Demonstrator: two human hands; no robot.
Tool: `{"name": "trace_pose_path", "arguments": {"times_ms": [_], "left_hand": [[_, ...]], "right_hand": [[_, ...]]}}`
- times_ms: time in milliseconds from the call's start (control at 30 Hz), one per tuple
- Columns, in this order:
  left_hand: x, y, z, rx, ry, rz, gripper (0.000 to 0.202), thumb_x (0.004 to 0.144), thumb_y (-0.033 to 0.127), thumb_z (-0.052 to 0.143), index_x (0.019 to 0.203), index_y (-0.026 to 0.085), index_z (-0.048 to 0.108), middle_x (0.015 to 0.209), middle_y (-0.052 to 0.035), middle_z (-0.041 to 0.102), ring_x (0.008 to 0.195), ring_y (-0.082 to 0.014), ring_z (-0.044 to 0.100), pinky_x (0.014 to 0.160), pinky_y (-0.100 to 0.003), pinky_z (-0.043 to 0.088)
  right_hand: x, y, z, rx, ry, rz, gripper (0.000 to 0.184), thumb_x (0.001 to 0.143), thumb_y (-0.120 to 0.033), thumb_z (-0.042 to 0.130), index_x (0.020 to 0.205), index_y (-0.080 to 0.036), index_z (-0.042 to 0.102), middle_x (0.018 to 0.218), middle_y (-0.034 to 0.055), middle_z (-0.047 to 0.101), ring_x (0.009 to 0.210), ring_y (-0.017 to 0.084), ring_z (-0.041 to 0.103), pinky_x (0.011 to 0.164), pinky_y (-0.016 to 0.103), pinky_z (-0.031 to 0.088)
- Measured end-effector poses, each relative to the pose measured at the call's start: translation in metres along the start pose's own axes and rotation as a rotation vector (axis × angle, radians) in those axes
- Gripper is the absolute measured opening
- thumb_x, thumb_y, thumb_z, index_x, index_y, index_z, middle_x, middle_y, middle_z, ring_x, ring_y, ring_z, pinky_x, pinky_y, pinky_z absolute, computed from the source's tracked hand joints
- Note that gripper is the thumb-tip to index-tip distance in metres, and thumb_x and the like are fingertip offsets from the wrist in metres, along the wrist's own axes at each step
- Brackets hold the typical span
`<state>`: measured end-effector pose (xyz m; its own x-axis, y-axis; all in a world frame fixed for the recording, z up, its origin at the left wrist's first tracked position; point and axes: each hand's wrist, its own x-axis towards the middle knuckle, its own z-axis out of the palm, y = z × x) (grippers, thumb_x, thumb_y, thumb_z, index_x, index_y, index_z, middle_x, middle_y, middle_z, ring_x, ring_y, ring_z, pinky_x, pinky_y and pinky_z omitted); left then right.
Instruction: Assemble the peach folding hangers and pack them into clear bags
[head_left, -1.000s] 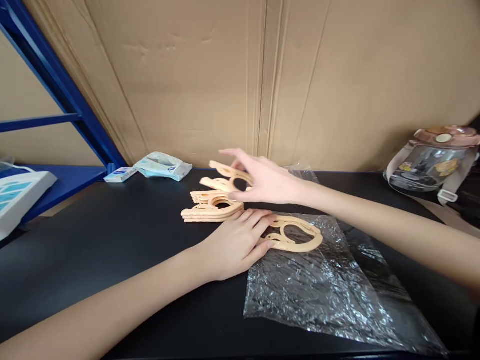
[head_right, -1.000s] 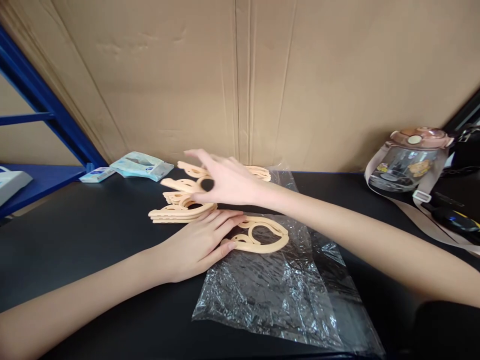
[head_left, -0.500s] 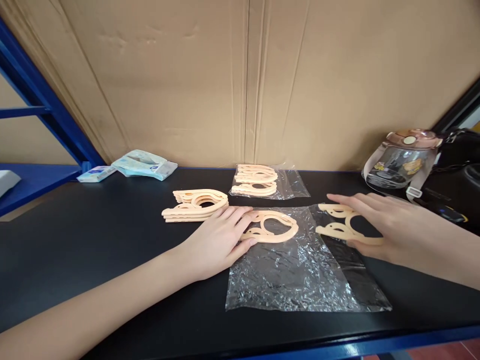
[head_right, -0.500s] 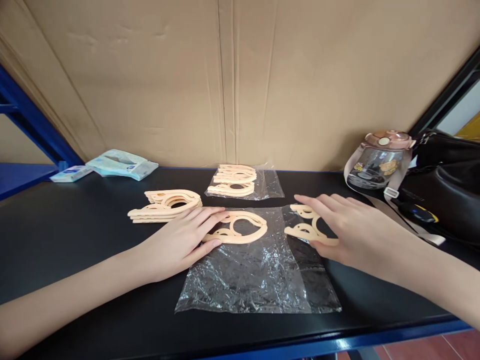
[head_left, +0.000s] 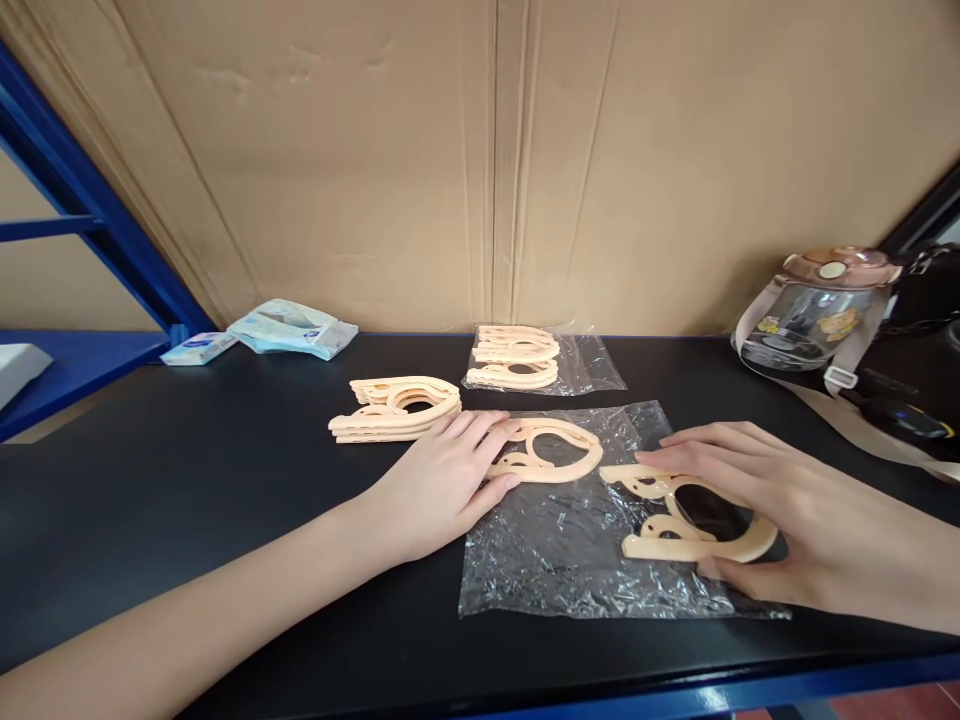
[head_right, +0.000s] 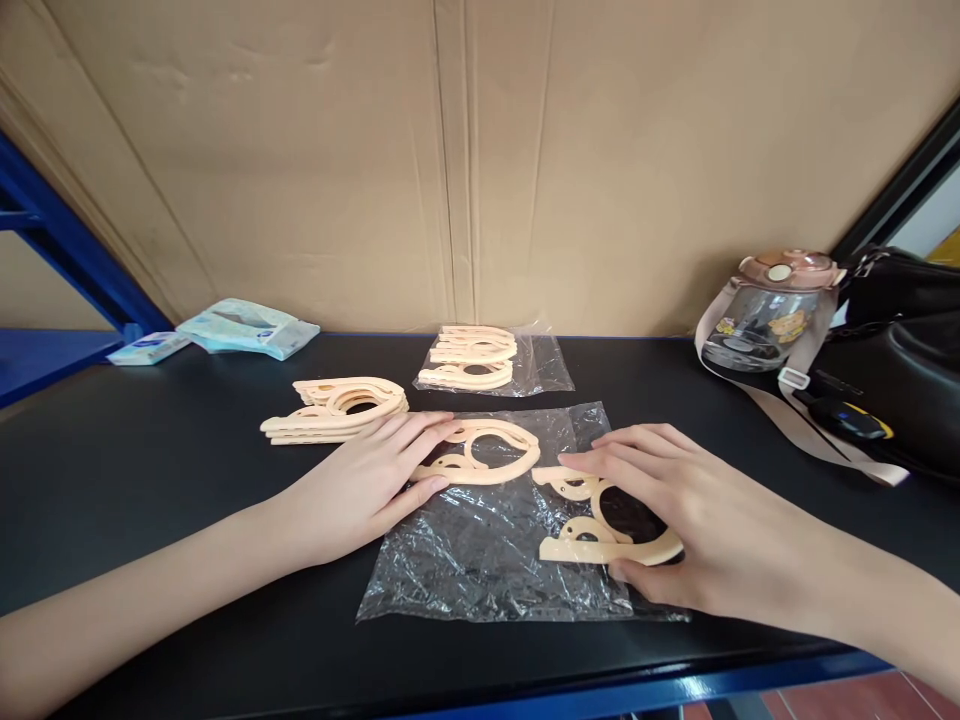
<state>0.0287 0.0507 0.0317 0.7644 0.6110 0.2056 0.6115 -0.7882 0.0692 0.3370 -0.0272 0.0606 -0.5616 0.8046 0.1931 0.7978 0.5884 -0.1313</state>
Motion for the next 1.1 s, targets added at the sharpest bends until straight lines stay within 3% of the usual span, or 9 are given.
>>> {"name": "trace_pose_path", "arguments": {"times_ms": [233, 333, 400, 467, 600, 767, 967, 1100], "left_hand": [[0.001, 0.0, 0.0, -0.031, -0.008, -0.016, 0.045, 0.101, 0.04, 0.037, 0.137, 0.014, 0.045, 0.14, -0.0135, 0.051, 0.126, -0.0278, 0.048, 0.107, -0.045, 0.037], [-0.002, -0.001, -0.005, -0.072, -0.073, -0.003, 0.057, 0.098, 0.051, 0.037, 0.143, 0.016, 0.039, 0.152, -0.0149, 0.037, 0.141, -0.0313, 0.03, 0.112, -0.051, 0.03], [-0.004, -0.002, -0.007, -0.136, -0.144, 0.028, 0.071, 0.093, 0.061, 0.04, 0.148, 0.018, 0.031, 0.159, -0.0135, 0.022, 0.147, -0.033, 0.013, 0.115, -0.054, 0.024], [-0.004, -0.002, -0.009, -0.209, -0.201, 0.055, 0.083, 0.088, 0.069, 0.045, 0.151, 0.019, 0.026, 0.161, -0.0123, 0.015, 0.148, -0.0329, 0.006, 0.116, -0.055, 0.022], [-0.004, -0.002, -0.007, -0.288, -0.239, 0.051, 0.094, 0.08, 0.072, 0.053, 0.151, 0.017, 0.027, 0.16, -0.0145, 0.017, 0.148, -0.033, 0.008, 0.116, -0.054, 0.023], [-0.004, 0.0, -0.005, -0.298, -0.225, 0.052, 0.096, 0.078, 0.072, 0.056, 0.151, 0.018, 0.028, 0.16, -0.0157, 0.017, 0.147, -0.0347, 0.011, 0.115, -0.056, 0.024], [-0.005, 0.003, -0.007, -0.29, -0.284, 0.053, 0.107, 0.072, 0.077, 0.058, 0.152, 0.015, 0.023, 0.161, -0.0145, 0.009, 0.147, -0.0375, 0.003, 0.115, -0.059, 0.021], [-0.006, 0.005, -0.006, -0.304, -0.231, 0.069, 0.103, 0.073, 0.073, 0.061, 0.151, 0.015, 0.025, 0.161, -0.0158, 0.013, 0.147, -0.0386, 0.006, 0.115, -0.061, 0.022]], "right_hand": [[0.003, -0.001, 0.011, 0.131, -0.121, 0.029, 0.067, 0.081, -0.038, 0.066, 0.143, -0.036, 0.042, 0.124, 0.0058, 0.065, 0.111, 0.026, 0.063, 0.086, 0.039, 0.057], [-0.004, 0.008, 0.008, 0.122, -0.162, 0.126, 0.071, 0.081, -0.046, 0.066, 0.146, -0.038, 0.037, 0.135, 0.005, 0.059, 0.119, 0.029, 0.059, 0.093, 0.041, 0.055], [-0.012, 0.016, 0.005, 0.077, -0.156, 0.203, 0.072, 0.078, -0.052, 0.067, 0.144, -0.04, 0.04, 0.137, 0.0043, 0.058, 0.122, 0.032, 0.057, 0.097, 0.043, 0.053], [-0.02, 0.024, 0.002, 0.054, -0.142, 0.255, 0.069, 0.076, -0.054, 0.068, 0.14, -0.042, 0.045, 0.135, 0.0038, 0.06, 0.122, 0.033, 0.057, 0.097, 0.044, 0.053], [-0.023, 0.025, 0.007, 0.116, -0.083, 0.283, 0.06, 0.076, -0.052, 0.069, 0.133, -0.041, 0.053, 0.127, 0.0048, 0.064, 0.117, 0.032, 0.061, 0.092, 0.043, 0.055], [-0.009, 0.004, 0.025, 0.19, -0.005, 0.225, 0.054, 0.08, -0.051, 0.066, 0.131, -0.035, 0.055, 0.117, 0.0069, 0.067, 0.108, 0.029, 0.064, 0.085, 0.044, 0.056], [-0.001, -0.015, 0.035, 0.205, 0.064, 0.203, 0.051, 0.082, -0.049, 0.064, 0.128, -0.03, 0.054, 0.115, 0.0079, 0.067, 0.103, 0.027, 0.065, 0.084, 0.043, 0.055], [-0.006, -0.015, 0.035, 0.234, 0.072, 0.232, 0.047, 0.081, -0.049, 0.066, 0.123, -0.03, 0.056, 0.116, 0.0078, 0.066, 0.105, 0.028, 0.064, 0.086, 0.045, 0.053]]}}
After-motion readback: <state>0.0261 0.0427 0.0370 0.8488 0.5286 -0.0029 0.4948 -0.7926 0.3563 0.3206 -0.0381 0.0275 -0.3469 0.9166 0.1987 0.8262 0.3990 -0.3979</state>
